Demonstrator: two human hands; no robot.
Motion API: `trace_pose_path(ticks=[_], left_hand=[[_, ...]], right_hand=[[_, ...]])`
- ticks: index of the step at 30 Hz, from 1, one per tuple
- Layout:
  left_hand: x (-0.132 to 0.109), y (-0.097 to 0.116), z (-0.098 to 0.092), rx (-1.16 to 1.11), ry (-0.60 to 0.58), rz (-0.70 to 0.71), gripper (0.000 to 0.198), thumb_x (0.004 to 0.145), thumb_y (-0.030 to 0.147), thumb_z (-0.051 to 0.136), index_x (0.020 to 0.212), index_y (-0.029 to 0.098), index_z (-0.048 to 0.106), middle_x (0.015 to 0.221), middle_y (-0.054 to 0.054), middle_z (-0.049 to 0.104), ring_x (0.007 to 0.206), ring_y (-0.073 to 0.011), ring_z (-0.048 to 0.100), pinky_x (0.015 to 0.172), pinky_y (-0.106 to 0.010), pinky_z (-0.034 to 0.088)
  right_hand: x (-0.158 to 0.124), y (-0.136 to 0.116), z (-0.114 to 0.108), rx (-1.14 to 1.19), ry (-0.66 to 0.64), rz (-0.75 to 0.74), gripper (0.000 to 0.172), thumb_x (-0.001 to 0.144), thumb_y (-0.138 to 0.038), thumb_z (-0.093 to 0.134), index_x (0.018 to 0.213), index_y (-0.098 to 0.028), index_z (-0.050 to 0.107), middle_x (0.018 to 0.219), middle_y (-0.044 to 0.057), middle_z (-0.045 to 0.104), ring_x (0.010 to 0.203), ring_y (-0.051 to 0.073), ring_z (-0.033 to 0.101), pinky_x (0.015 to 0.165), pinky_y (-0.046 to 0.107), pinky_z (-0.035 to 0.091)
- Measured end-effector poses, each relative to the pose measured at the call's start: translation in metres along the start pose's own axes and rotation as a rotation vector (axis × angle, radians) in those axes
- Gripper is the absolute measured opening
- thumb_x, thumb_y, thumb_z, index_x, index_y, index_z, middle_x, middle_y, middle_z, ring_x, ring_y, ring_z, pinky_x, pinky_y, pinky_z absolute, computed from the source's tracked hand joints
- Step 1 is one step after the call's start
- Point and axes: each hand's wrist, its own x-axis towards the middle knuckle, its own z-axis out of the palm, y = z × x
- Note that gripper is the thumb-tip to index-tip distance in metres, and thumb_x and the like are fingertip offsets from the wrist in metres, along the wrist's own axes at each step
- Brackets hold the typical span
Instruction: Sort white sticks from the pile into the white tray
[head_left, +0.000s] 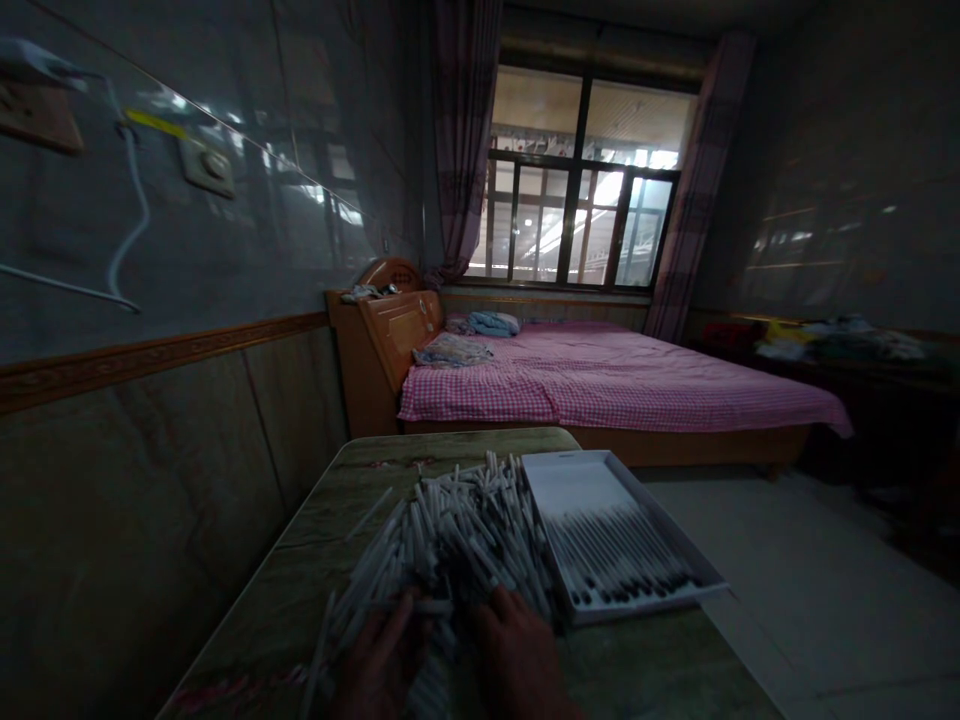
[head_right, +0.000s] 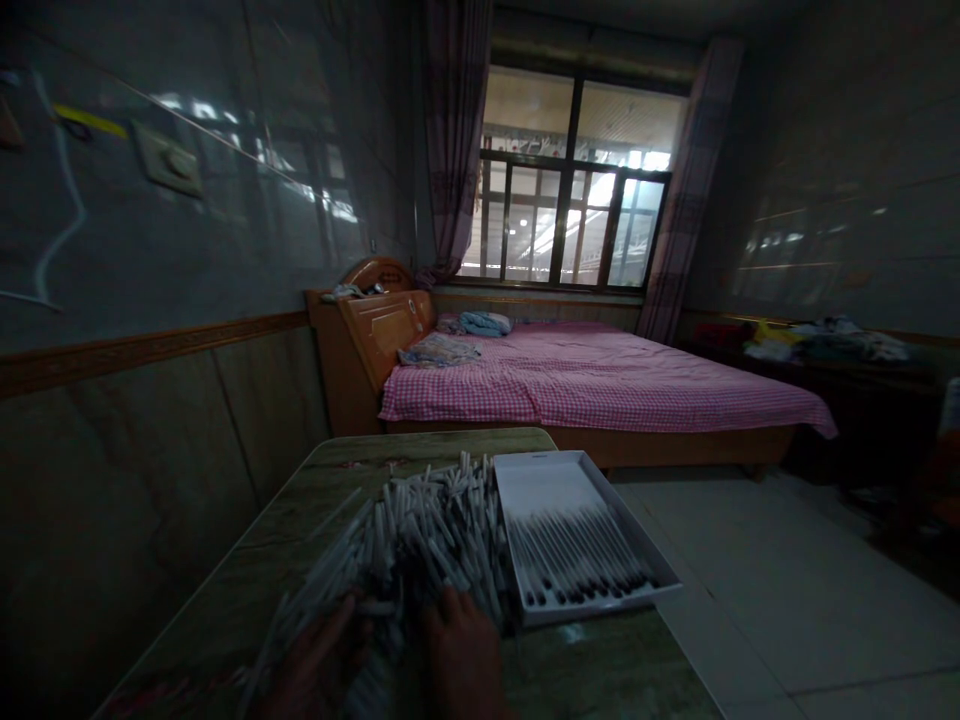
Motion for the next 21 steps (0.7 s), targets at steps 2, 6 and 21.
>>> trace_pose_path(ticks=[2, 6, 21], left_hand=[[0.002, -0.002, 0.0, -0.004, 0.012, 0.0, 0.024, 0.079, -0.007, 0.066, 0.088, 0.015, 0.069, 0.069, 0.0, 0.08, 0.054, -0.0159, 0.075, 0.045, -0.019, 0.058], [0.001, -0.002, 0.001, -0.015, 0.021, -0.018, 0.022, 0.078, -0.005, 0.069, 0.086, 0.015, 0.07, 0.067, 0.0, 0.079, 0.053, -0.0154, 0.075, 0.044, -0.017, 0.056], [-0.01, 0.004, 0.005, 0.02, 0.019, 0.008, 0.019, 0.079, -0.002, 0.069, 0.086, 0.016, 0.071, 0.071, 0.0, 0.079, 0.056, -0.0146, 0.074, 0.048, -0.02, 0.058]], right_hand=[[0.001, 0.0, 0.0, -0.005, -0.013, 0.018, 0.026, 0.077, -0.003, 0.075, 0.089, -0.026, 0.073, 0.091, 0.002, 0.075, 0.081, 0.022, 0.072, 0.063, 0.026, 0.053], [0.001, 0.0, 0.003, -0.015, 0.001, 0.018, 0.027, 0.076, -0.002, 0.075, 0.088, -0.026, 0.072, 0.09, 0.001, 0.075, 0.08, 0.022, 0.073, 0.063, 0.027, 0.054], [-0.003, 0.003, 0.012, -0.025, 0.061, -0.021, 0.023, 0.074, -0.008, 0.081, 0.084, -0.028, 0.074, 0.088, 0.001, 0.075, 0.077, 0.021, 0.073, 0.06, 0.026, 0.054]])
